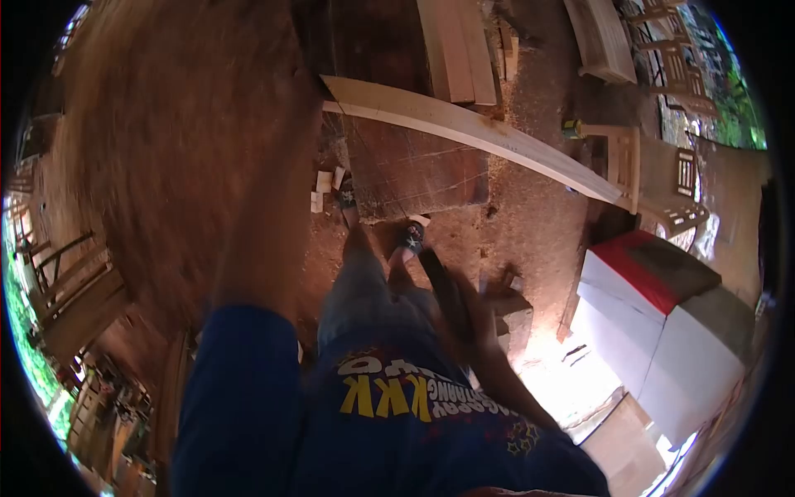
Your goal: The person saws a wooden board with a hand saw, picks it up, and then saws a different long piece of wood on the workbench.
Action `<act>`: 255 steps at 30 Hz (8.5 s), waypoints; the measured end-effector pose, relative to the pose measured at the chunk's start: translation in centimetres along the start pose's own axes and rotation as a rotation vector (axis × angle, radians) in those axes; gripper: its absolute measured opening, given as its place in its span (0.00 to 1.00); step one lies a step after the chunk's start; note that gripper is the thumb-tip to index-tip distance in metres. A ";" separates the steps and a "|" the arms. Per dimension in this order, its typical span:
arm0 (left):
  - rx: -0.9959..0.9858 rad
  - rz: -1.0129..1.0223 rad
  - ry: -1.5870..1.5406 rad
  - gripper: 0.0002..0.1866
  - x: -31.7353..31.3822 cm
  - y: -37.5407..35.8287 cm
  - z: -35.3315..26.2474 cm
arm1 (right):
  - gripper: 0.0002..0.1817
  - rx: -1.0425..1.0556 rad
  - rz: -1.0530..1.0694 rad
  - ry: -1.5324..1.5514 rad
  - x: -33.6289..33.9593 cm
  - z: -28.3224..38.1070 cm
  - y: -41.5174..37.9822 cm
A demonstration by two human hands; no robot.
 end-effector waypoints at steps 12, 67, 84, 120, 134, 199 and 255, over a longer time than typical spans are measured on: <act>0.150 0.216 -0.189 0.11 0.9 0.3 1.4 | 0.29 0.208 -0.180 0.116 -3.2 5.4 25.0; 0.058 -0.083 0.216 0.08 -0.2 0.5 -0.1 | 0.33 0.184 -0.187 0.195 -3.3 1.4 19.8; 0.029 -0.295 0.393 0.07 -0.6 -2.0 -2.3 | 0.29 0.112 -0.197 0.284 0.7 4.3 12.0; 0.072 -0.202 0.165 0.10 -0.6 -0.5 -2.8 | 0.31 0.098 -0.119 0.220 -0.3 0.3 9.2; -0.009 -0.100 0.220 0.20 -0.6 1.9 -0.4 | 0.30 0.209 -0.189 0.152 -2.0 -0.4 15.5; -0.594 0.025 1.118 0.21 2.4 11.3 7.7 | 0.32 0.190 -0.200 0.114 -1.4 1.2 14.1; -0.165 -0.170 0.191 0.10 -0.7 -1.3 -2.6 | 0.32 0.190 -0.135 -0.152 2.8 -2.6 -12.6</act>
Point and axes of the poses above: each hand's wrist, its own y-axis towards the middle knuckle, its own x-axis out of the back of the hand, z = x × y, the point moved 1 cm from there along y, towards the middle knuckle, and after that the axes turned 9 degrees about x, right-handed, at the moved point
